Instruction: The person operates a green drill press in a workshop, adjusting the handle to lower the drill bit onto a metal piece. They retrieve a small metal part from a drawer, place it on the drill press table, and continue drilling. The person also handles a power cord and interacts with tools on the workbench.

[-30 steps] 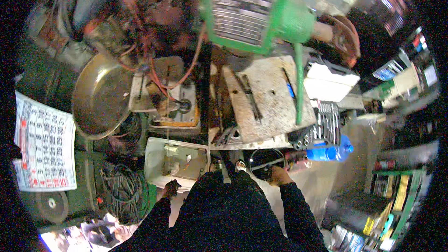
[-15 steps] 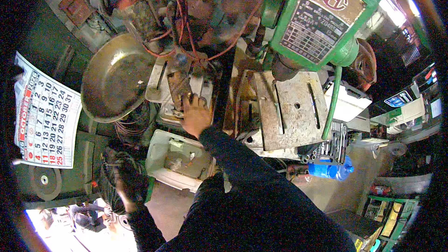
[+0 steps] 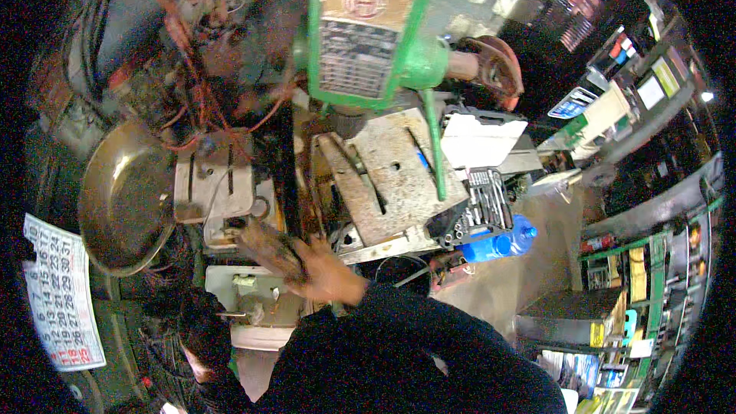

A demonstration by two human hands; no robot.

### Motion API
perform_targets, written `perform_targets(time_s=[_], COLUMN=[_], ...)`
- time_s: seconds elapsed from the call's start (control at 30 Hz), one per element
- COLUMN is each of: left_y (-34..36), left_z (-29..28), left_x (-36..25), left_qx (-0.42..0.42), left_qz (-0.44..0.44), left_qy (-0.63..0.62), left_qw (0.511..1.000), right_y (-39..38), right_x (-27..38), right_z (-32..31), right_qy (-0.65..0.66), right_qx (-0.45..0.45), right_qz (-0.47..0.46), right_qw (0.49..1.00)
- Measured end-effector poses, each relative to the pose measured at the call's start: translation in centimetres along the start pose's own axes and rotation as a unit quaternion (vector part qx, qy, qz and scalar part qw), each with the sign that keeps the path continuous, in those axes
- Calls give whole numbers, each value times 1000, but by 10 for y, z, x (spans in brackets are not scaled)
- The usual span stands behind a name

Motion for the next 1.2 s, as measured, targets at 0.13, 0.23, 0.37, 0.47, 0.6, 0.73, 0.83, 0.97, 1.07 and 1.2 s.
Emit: perform_targets(time_s=[0.13,0.23,0.37,0.47,0.6,0.73,0.83,0.97,1.07,1.2], left_y=[38,66,93,104,108,107,105,92,79,75], left_z=[60,114,172,192,214,228,226,226,233,248], left_x=[-6,-11,-5,-2,6,9,5,7,14,19], left_qx=[103,185,193,167,196,254,169,168,127,86], left_qz=[-46,-76,-67,-71,-82,-51,43,57,45,-50], left_qy=[-124,-152,-89,-120,-174,-126,27,-29,-40,-31], left_qw=[986,968,975,976,962,958,984,984,990,995], right_y=[-124,-158,-157,-148,-128,-122,-119,-75,-36,-7], right_x=[5,1,-17,-33,-55,-34,-5,-6,-6,-5], right_z=[-107,-144,-150,-160,-185,-188,-169,-146,-142,-152], right_qy=[-38,-94,-116,-169,-128,-270,-206,115,338,411], right_qx=[-67,-100,-154,-214,-235,-305,-360,-202,-238,-337], right_qz=[-46,-48,-44,-47,89,67,-70,32,68,74], right_qw=[996,989,980,961,959,911,907,972,908,844])
Point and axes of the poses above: each hand's wrist, its own y-axis towards the middle knuckle, its own z-axis out of the palm, x = y × z, the point moved 3 cm from there along y, towards the middle knuckle, and after that the axes turned 8 degrees about -z, right-handed, at the moved point
